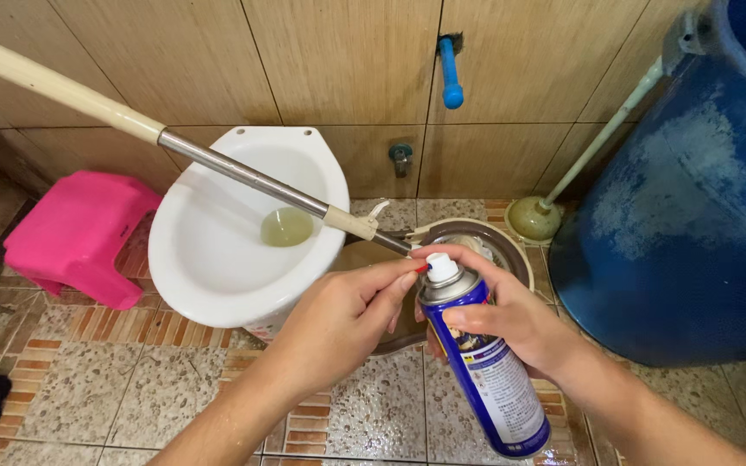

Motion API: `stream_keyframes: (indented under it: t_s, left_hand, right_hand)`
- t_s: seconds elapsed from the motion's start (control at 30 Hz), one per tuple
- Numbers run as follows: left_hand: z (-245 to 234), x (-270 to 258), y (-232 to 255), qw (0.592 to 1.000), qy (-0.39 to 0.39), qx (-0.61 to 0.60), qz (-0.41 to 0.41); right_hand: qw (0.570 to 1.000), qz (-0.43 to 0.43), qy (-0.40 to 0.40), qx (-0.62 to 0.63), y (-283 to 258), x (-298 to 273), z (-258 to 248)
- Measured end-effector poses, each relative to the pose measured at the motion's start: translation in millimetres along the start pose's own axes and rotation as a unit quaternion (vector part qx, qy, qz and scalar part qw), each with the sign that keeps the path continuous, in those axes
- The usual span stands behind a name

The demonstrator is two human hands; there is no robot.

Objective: The person retrieves a spray can and a red straw, then moves to a bathroom area. They attach the straw to the can and spray lubricant onto the central mechanism of a mop head placed in a wringer bucket. The person rotates the mop head to apply the spray to different sections of the mechanism.

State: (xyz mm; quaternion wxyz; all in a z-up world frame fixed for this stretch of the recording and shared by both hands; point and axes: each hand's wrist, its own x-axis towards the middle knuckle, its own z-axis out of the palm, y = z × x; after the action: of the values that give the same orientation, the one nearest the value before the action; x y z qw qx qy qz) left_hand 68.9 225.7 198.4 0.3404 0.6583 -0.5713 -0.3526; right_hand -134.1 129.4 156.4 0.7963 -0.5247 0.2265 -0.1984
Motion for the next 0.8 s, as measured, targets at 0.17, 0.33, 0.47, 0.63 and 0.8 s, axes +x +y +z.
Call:
stream_keyframes:
  t_s: [0.17,0.33,0.47,0.63,0.8]
  left_hand:
    - [5,6,-10,1.0,0.004,-0.007,0.012]
    - [7,13,-17,1.0,0.001,0.024,0.018]
    - [5,15,-20,0.996,-0.003,0.082,0.016]
    - [3,8,-21,0.957,0.081,0.171,0.22]
    - [3,3,-18,0.938,0.092,0.212,0.257]
  right_hand:
    - [1.0,0.009,0.014,-0.004,8,6,-7]
    - [0.999,0.005,0.025,-0.028,17,14,-14]
    - [0.998,0.022,0.037,-0.036,25,17,-19]
    - [0.998,-0.012,-0.002,-0.06,26,15,-25]
    - [0.998,-0.01,-0.014,-0.053,24,10,-26]
